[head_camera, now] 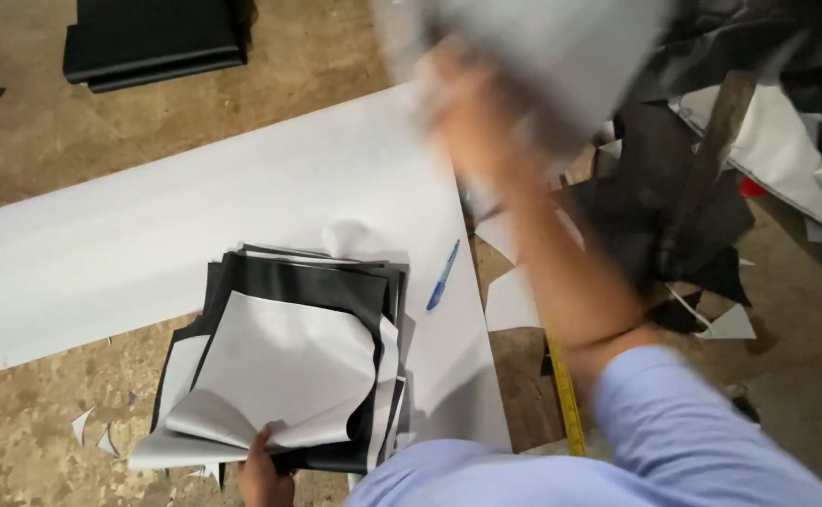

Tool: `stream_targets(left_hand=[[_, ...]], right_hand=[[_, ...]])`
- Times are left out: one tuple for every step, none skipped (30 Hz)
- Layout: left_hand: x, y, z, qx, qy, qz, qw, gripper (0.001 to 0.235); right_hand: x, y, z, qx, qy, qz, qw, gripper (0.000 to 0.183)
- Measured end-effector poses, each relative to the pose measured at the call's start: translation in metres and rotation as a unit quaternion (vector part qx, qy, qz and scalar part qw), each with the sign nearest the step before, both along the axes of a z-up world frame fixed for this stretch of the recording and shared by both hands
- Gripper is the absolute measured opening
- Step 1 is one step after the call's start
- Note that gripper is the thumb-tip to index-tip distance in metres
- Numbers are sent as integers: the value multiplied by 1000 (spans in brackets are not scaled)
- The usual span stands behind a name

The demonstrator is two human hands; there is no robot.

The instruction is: Cutting vinyl material into specific pieces and then gathering and stacking them neatly on a work table.

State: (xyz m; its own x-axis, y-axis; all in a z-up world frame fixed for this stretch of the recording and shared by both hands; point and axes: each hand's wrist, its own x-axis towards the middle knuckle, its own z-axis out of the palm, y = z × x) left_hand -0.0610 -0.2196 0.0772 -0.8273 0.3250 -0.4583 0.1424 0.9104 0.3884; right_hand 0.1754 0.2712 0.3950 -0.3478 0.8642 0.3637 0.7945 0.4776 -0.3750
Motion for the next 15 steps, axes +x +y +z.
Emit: stream_targets(left_hand=[[1,4,-2,10,-41,85,995,71],[7,14,9,14,-40,88,995,71],[13,25,21,124,-81,289,946,58],[18,35,33,229,-121,474,842,55],[10,16,10,232,-119,477,839,55],[2,-5,-13,62,-35,254,965,62],[-6,-27,-37,-111,43,5,993,74],[7,-11,-10,-112,45,15,993,74],[19,4,16,160,-105,296,936,61],[34,14,43,417,-233,521,708,76],[32,10,33,422,-223,531,700,76],[33,5,23,439,-260,480,714,62],[34,0,13,455,-294,426,725,49],[39,12,32,462,-285,437,717,49],[44,23,51,433,-209,434,762,49]], right_hand=[[-32,-24,-9,-107,49,101,988,33],[-59,-65,-47,-104,50,104,988,33],[-87,-105,-76,-202,4,230,952,27],[-116,-148,-95,-294,-42,352,887,26],[-112,-187,-94,-291,-42,357,887,26],[-108,-227,-94,-410,-87,401,815,23],[-104,-267,-94,-518,-132,436,724,29],[-104,-287,-169,-515,-135,445,720,29],[-102,-318,-228,-377,-135,542,739,26],[-102,-357,-280,-229,-130,630,731,37],[-105,-346,-275,-225,-131,643,720,37],[-108,-337,-269,-277,-135,650,695,36],[-112,-327,-264,-328,-140,655,667,39],[-110,-328,-255,-322,-146,667,656,39],[-108,-330,-245,-327,-187,660,650,40]])
